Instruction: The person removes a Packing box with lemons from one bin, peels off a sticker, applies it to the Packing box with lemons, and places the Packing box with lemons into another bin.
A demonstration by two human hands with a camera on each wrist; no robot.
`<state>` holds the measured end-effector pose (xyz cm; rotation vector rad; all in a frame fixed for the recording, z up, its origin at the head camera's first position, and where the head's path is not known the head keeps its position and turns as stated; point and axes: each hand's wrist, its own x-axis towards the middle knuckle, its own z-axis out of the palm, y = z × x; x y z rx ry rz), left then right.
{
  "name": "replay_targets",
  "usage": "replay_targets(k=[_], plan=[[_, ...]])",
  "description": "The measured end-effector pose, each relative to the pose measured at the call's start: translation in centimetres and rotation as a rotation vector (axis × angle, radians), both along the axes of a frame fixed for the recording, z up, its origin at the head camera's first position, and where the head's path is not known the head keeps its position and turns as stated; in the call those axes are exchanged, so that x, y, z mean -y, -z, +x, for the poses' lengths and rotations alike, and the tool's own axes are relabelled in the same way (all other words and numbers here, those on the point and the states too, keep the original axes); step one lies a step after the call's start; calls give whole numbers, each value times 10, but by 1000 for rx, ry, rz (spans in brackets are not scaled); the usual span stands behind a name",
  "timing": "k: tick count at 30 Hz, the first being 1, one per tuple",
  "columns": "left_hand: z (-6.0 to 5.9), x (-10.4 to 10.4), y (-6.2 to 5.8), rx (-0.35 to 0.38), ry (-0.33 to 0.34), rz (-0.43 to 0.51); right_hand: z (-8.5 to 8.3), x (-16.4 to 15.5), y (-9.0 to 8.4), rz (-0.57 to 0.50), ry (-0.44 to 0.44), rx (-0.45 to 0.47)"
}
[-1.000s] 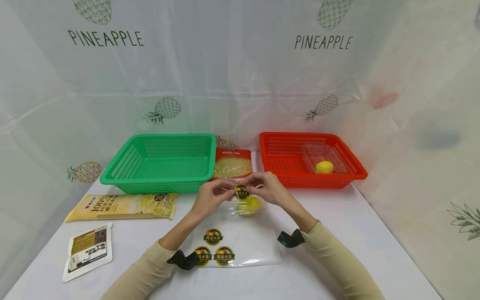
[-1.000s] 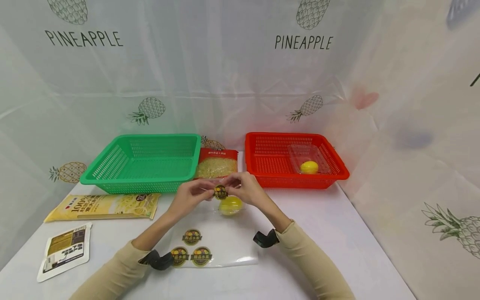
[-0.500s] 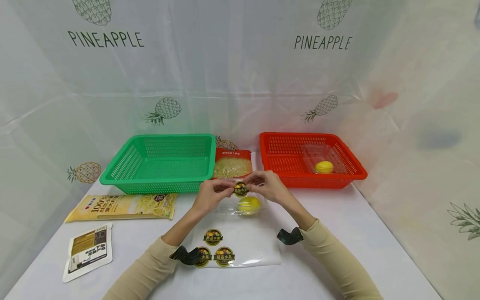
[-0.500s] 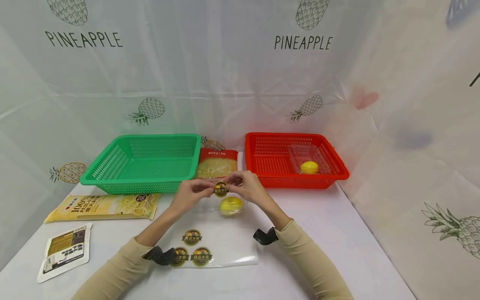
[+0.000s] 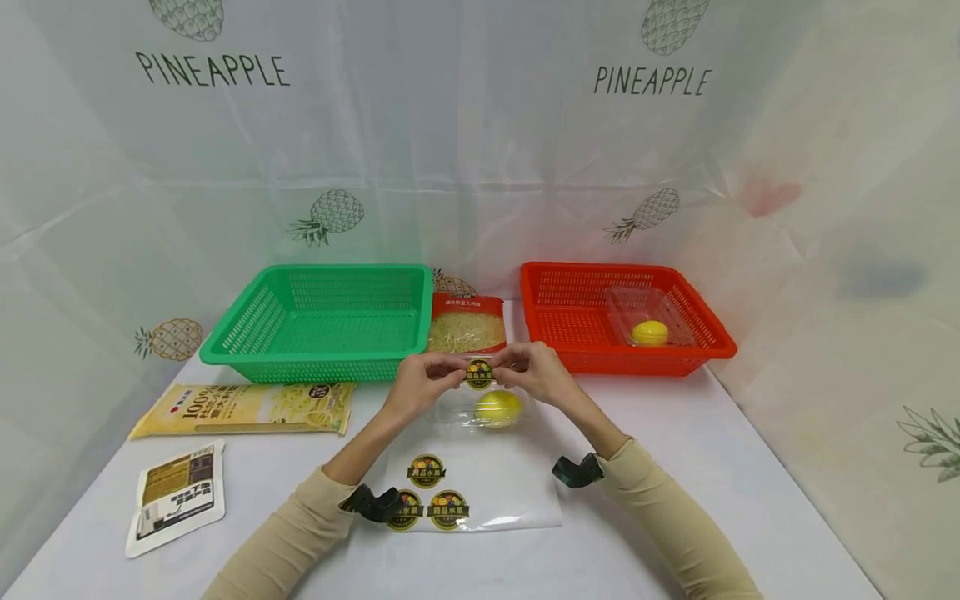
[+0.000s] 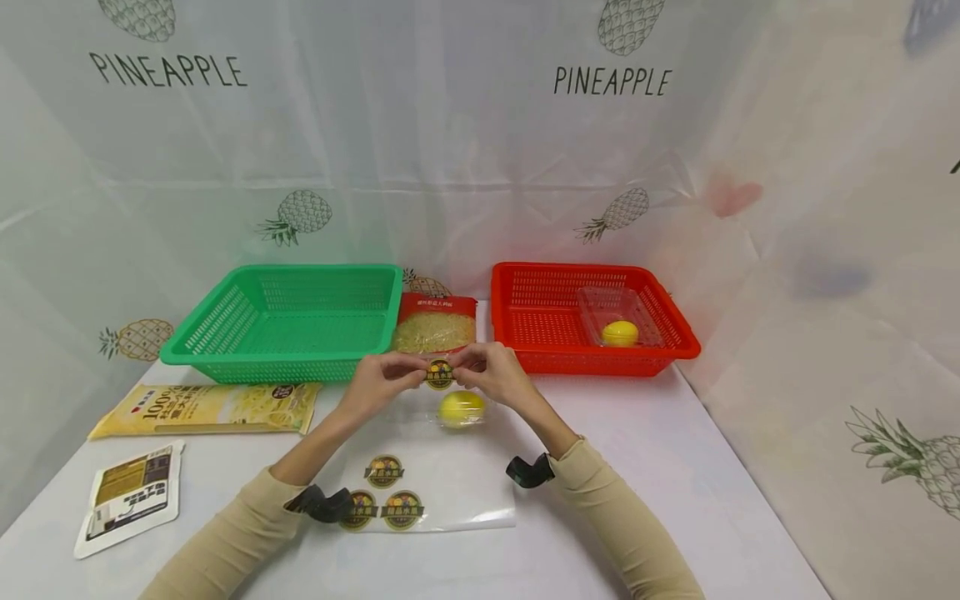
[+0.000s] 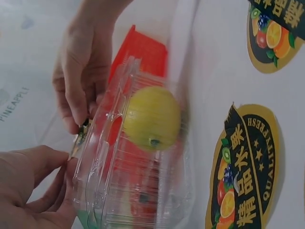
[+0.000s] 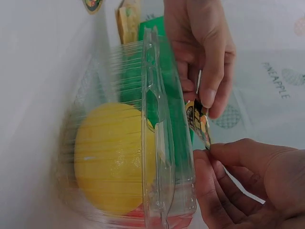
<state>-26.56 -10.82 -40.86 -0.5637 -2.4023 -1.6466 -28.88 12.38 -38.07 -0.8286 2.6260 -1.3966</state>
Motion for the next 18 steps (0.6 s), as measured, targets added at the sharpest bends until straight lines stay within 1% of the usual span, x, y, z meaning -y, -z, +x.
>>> replay_targets(k=[7, 10, 15, 18], plan=[[-1, -2, -1, -43, -35, -55, -1, 0, -1, 12, -12, -9], [-1, -3, -2, -84, -48, -88, -2, 1, -1, 16, -22, 4], [-1, -5, -3, -157, -69, -203, -2, 2, -2, 36, -33, 36], [-1, -7, -4, -179, -86, -277, -4, 3, 0, 55, -22, 43]])
